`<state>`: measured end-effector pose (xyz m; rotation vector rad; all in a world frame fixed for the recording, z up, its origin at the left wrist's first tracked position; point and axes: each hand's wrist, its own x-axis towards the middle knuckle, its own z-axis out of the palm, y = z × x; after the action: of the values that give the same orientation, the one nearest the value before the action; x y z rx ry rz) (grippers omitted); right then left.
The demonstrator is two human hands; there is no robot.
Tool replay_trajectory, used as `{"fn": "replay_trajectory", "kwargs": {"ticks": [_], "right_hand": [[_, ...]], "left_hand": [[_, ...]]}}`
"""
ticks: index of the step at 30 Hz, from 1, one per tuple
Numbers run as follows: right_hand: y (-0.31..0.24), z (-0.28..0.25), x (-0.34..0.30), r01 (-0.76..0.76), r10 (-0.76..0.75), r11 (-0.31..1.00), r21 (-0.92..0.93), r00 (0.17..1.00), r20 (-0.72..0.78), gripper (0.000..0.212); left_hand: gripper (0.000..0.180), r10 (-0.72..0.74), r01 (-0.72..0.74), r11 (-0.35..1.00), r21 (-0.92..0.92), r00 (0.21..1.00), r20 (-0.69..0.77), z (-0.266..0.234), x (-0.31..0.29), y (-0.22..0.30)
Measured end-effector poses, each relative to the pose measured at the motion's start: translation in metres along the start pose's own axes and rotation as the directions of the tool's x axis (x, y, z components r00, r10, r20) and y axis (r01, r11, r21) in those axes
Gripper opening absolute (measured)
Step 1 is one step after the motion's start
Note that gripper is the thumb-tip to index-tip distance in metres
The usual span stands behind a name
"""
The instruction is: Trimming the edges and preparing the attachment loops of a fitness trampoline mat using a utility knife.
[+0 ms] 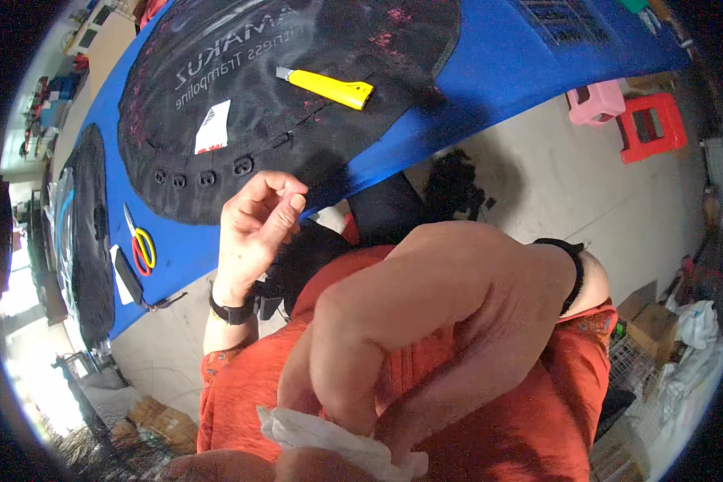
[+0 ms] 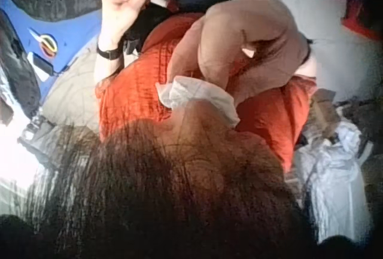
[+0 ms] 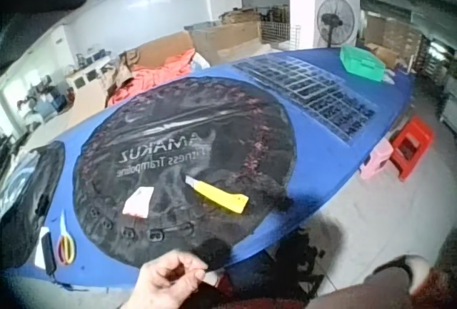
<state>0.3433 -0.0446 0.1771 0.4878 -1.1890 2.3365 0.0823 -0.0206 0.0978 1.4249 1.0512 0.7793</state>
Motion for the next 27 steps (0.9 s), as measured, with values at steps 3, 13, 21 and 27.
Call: {"fn": "replay_trajectory", "kwargs": {"ticks": [3,13,21,27], "right_hand": [[-0.003,-0.001,0.003,-0.147,0.146,0.987,0.071,0.989,0.018,0.021],[0.014,0.002,0.019,0.071,-0.099,0.964,0.258,0.990,0.099,0.014],[0.007,0.005,0.023,0.138,-0.152,0.979,-0.153,0.985,-0.081,0.010],[0.004,0.008,0.023,0.077,-0.242,0.844,-0.530,0.938,-0.248,0.012]], "left_hand": [[0.009,0.023,-0.019,0.994,-0.108,0.999,0.035,0.004,0.001,0.000],[0.006,-0.066,0.067,0.998,-0.012,0.997,0.031,0.009,-0.001,0.001],[0.007,-0.069,0.068,0.998,0.007,0.996,0.048,0.008,0.000,-0.008],[0.007,-0.008,0.007,1.000,0.024,0.999,0.037,0.010,0.004,-0.018]]}}
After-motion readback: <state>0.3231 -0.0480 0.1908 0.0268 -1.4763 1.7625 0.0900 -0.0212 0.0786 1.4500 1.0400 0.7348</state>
